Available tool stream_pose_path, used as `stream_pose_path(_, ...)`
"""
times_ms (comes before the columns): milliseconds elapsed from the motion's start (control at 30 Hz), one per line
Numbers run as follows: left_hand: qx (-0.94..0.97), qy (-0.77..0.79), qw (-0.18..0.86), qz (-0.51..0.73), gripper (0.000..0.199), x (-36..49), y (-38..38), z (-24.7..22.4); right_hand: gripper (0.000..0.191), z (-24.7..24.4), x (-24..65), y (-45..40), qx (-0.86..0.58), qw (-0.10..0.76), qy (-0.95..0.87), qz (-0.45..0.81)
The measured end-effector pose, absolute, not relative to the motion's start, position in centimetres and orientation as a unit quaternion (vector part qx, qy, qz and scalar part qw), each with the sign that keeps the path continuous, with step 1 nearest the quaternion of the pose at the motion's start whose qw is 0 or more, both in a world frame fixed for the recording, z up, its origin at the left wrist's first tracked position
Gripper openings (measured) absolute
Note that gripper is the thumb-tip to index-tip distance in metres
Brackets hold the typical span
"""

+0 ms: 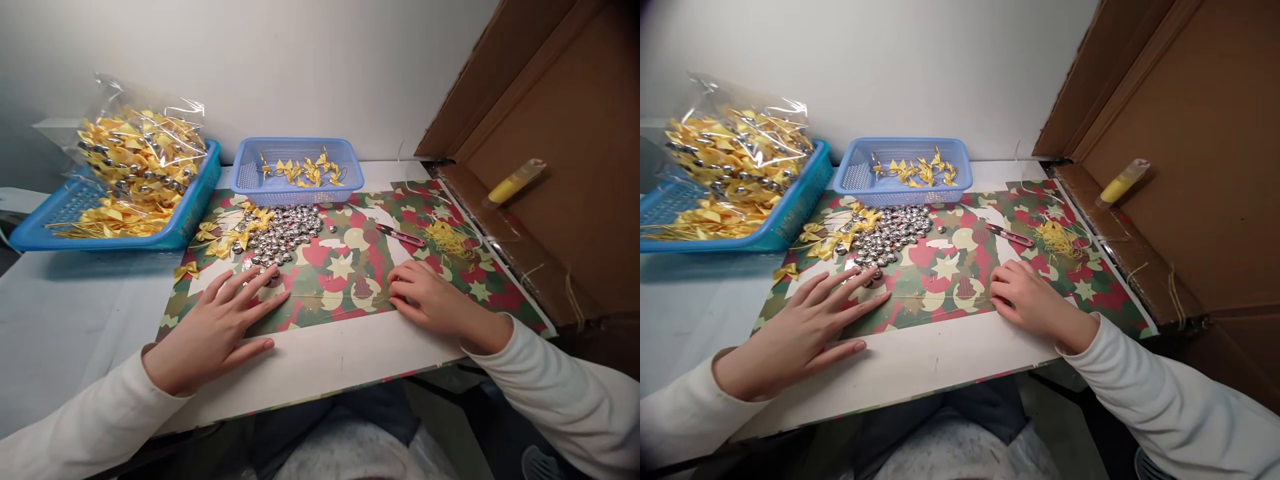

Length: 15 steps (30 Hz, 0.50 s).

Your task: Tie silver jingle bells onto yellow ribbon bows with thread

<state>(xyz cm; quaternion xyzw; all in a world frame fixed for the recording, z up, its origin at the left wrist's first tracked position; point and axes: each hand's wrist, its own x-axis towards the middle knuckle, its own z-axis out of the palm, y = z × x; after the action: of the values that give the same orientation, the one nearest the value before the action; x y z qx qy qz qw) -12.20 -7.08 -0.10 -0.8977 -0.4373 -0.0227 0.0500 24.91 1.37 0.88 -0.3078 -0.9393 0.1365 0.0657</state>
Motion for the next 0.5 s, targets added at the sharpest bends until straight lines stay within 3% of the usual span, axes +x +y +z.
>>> stream_pose_path(500,-0.874,-0.484,0.018,-0.033,0.068,-14.5,-8.6,0.0,0.016,0.9,25.3,1.4,-0.287,0.071,-0.952,0.075)
